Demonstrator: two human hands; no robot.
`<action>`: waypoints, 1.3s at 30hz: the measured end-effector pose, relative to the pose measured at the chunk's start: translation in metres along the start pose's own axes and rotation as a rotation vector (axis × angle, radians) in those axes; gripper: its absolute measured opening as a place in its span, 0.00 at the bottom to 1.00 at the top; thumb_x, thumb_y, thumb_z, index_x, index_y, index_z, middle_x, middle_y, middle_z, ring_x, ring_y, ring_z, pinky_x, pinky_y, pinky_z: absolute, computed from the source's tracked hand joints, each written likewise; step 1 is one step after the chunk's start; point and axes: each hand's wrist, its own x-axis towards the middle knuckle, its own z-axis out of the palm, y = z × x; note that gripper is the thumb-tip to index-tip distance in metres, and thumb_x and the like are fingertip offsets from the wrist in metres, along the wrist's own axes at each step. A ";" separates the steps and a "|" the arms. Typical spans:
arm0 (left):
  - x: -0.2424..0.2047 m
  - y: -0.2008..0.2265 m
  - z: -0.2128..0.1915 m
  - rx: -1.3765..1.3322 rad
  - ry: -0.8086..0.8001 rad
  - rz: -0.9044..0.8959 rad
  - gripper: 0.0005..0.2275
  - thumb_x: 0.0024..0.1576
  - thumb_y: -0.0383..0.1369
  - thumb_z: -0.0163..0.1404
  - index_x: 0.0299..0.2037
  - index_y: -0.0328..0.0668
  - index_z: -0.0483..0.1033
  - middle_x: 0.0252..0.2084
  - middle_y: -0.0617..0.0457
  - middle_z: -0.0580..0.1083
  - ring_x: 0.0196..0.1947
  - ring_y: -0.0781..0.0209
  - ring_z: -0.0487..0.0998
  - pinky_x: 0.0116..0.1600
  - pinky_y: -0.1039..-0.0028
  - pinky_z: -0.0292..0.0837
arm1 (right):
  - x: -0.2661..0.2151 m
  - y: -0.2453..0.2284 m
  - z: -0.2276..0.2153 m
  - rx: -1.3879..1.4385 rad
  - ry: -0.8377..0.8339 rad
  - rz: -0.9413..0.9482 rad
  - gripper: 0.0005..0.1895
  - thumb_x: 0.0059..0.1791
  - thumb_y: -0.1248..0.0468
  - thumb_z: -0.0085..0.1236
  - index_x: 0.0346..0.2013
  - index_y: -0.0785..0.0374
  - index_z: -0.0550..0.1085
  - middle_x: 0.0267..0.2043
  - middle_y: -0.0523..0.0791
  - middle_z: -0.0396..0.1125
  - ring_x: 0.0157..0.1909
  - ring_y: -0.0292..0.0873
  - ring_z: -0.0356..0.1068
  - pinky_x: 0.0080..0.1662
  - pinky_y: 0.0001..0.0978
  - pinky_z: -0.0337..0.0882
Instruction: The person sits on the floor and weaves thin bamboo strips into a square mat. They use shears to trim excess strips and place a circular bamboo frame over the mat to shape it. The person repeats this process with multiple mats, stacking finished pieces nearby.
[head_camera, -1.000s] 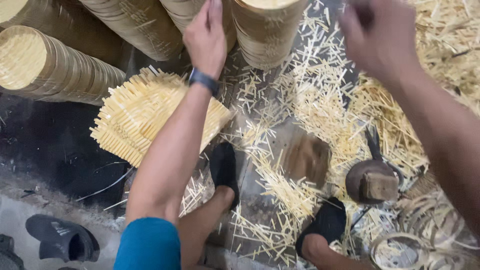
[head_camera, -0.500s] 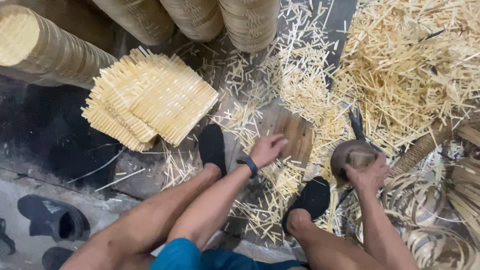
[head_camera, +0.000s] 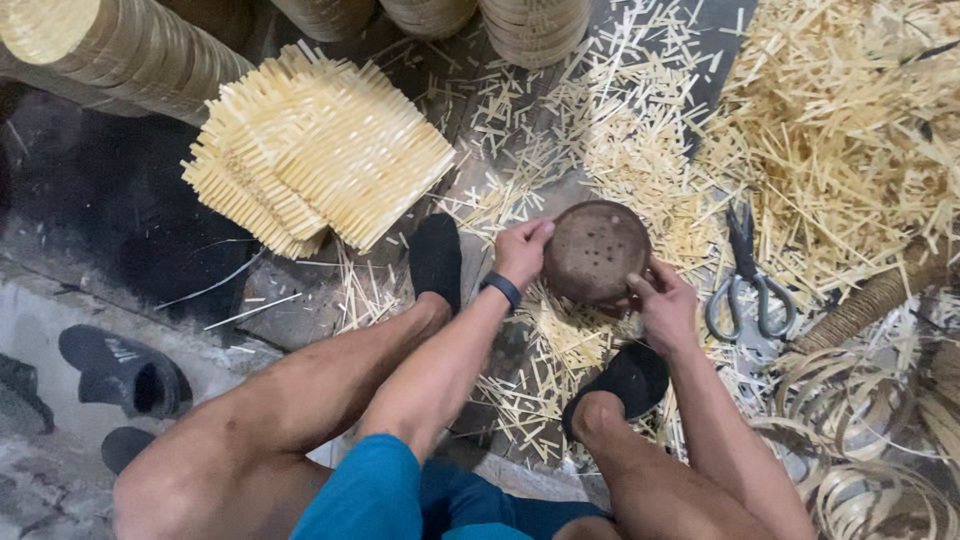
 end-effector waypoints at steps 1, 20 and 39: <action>0.008 0.000 -0.013 0.098 -0.019 0.044 0.16 0.58 0.43 0.56 0.51 0.43 0.84 0.46 0.44 0.84 0.45 0.58 0.86 0.51 0.71 0.78 | 0.005 0.007 0.004 0.011 0.029 0.000 0.24 0.51 0.69 0.57 0.62 0.70 0.70 0.49 0.48 0.73 0.40 0.40 0.74 0.39 0.33 0.79; 0.045 0.141 -0.253 1.211 -0.086 0.120 0.22 0.44 0.38 0.67 0.47 0.36 0.79 0.51 0.34 0.75 0.55 0.38 0.73 0.60 0.56 0.70 | -0.015 0.091 -0.034 -0.005 0.124 0.152 0.14 0.55 0.62 0.56 0.47 0.72 0.74 0.34 0.49 0.72 0.31 0.40 0.73 0.33 0.31 0.75; -0.093 0.072 -0.053 0.944 -0.468 1.034 0.19 0.50 0.29 0.54 0.54 0.37 0.74 0.60 0.46 0.74 0.65 0.50 0.71 0.69 0.59 0.67 | 0.007 -0.004 0.000 -0.012 0.053 -0.126 0.14 0.49 0.69 0.61 0.50 0.67 0.73 0.45 0.43 0.75 0.42 0.32 0.73 0.45 0.25 0.74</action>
